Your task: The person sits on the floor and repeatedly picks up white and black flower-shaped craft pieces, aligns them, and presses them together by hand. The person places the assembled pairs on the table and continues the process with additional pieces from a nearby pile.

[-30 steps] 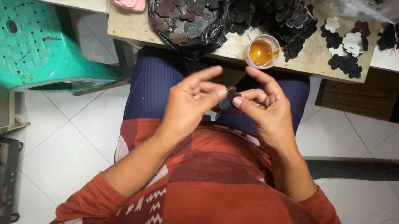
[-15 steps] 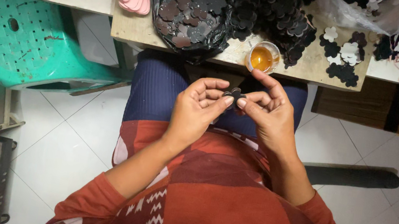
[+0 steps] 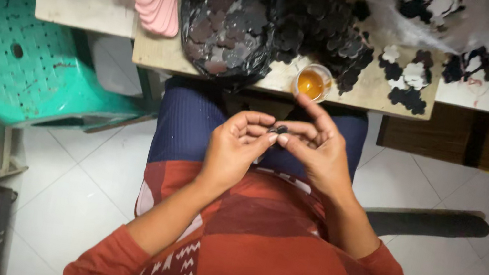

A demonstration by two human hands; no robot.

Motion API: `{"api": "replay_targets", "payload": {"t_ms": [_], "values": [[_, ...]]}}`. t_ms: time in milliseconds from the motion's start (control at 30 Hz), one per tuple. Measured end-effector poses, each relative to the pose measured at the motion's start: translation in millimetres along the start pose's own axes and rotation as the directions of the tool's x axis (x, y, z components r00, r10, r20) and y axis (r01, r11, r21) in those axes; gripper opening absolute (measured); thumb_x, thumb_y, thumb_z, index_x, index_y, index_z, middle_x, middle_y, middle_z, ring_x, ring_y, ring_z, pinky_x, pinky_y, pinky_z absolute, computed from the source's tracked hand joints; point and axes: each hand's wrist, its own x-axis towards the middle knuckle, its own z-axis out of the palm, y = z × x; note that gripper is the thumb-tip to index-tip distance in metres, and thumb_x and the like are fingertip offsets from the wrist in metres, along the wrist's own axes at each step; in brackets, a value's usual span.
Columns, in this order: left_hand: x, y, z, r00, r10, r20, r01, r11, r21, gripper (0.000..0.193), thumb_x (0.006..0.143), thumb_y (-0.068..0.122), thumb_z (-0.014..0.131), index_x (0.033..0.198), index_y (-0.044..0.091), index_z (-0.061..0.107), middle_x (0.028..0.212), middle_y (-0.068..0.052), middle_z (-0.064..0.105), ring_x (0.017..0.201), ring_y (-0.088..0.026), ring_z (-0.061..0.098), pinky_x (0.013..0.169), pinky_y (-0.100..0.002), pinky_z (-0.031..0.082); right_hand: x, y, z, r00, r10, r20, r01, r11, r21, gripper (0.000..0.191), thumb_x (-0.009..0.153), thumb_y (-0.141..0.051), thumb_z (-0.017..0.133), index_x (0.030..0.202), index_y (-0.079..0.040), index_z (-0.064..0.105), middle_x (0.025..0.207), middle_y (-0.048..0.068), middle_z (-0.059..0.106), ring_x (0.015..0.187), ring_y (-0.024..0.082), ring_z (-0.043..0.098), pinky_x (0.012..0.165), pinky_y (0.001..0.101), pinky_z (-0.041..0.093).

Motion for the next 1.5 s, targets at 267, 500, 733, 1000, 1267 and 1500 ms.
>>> {"api": "replay_targets", "payload": {"t_ms": [267, 500, 733, 1000, 1267, 1500], "values": [[1.0, 6.7, 0.5, 0.999, 0.03, 0.017, -0.032, 0.992, 0.125, 0.03, 0.091, 0.0, 0.073, 0.121, 0.0, 0.067, 0.095, -0.002, 0.073, 0.083, -0.005, 0.068, 0.071, -0.019, 0.055, 0.8, -5.1, -2.0, 0.999, 0.039, 0.02, -0.036, 0.993, -0.113, 0.071, 0.087, 0.005, 0.074, 0.153, 0.002, 0.049, 0.095, 0.009, 0.075, 0.09, 0.012, 0.069, 0.084, 0.0265, 0.057], [-3.2, 22.2, 6.0, 0.997, 0.075, 0.019, -0.076, 0.908, 0.413, 0.034, 0.087, 0.007, 0.079, 0.12, 0.005, 0.07, 0.096, -0.002, 0.077, 0.084, -0.007, 0.073, 0.074, -0.023, 0.061, 1.4, -6.2, -1.0, 0.997, 0.065, -0.029, -0.064, 0.997, 0.032, 0.07, 0.086, 0.003, 0.071, 0.15, 0.0, 0.044, 0.095, 0.005, 0.075, 0.088, 0.01, 0.07, 0.081, 0.0251, 0.057], [-3.0, 31.3, 12.4, 0.984, 0.136, 0.118, -0.175, 0.871, 0.459, 0.044, 0.084, 0.009, 0.082, 0.126, 0.008, 0.069, 0.093, -0.002, 0.076, 0.086, -0.008, 0.074, 0.08, -0.026, 0.061, 4.8, 0.5, -10.2, 0.999, 0.032, -0.037, -0.031, 0.999, 0.037, 0.064, 0.089, 0.001, 0.073, 0.148, 0.004, 0.05, 0.09, 0.004, 0.073, 0.083, 0.008, 0.067, 0.079, 0.0235, 0.054], [6.4, 20.5, 11.1, 0.992, 0.086, 0.087, -0.114, 0.903, 0.413, 0.046, 0.086, 0.004, 0.08, 0.13, 0.006, 0.067, 0.098, -0.004, 0.075, 0.087, -0.008, 0.071, 0.08, -0.025, 0.06, 6.0, -0.1, -17.2, 0.997, 0.08, -0.003, -0.079, 0.99, 0.118, 0.065, 0.087, 0.003, 0.072, 0.148, 0.002, 0.049, 0.092, 0.004, 0.073, 0.085, 0.009, 0.069, 0.081, 0.0255, 0.056], [14.3, 8.7, 7.5, 0.998, 0.052, 0.032, -0.06, 0.907, 0.416, 0.045, 0.091, 0.006, 0.073, 0.135, 0.004, 0.062, 0.109, -0.007, 0.075, 0.093, -0.007, 0.068, 0.08, -0.023, 0.057, 36.4, 14.6, -68.4, 0.951, -0.193, -0.24, 0.193, 0.981, -0.022, 0.062, 0.087, 0.001, 0.075, 0.145, -0.001, 0.052, 0.098, 0.004, 0.073, 0.089, 0.009, 0.067, 0.081, 0.0217, 0.054], [15.7, 0.9, 6.6, 1.0, 0.004, 0.027, -0.016, 0.877, 0.481, 0.038, 0.094, 0.009, 0.069, 0.131, 0.004, 0.065, 0.105, -0.004, 0.077, 0.09, -0.006, 0.068, 0.08, -0.022, 0.056, 91.5, 7.9, -116.6, 0.735, -0.485, -0.474, 0.293, 0.858, -0.423, 0.059, 0.091, -0.001, 0.078, 0.145, -0.005, 0.055, 0.101, 0.004, 0.073, 0.087, 0.007, 0.064, 0.078, 0.0224, 0.054]]}}
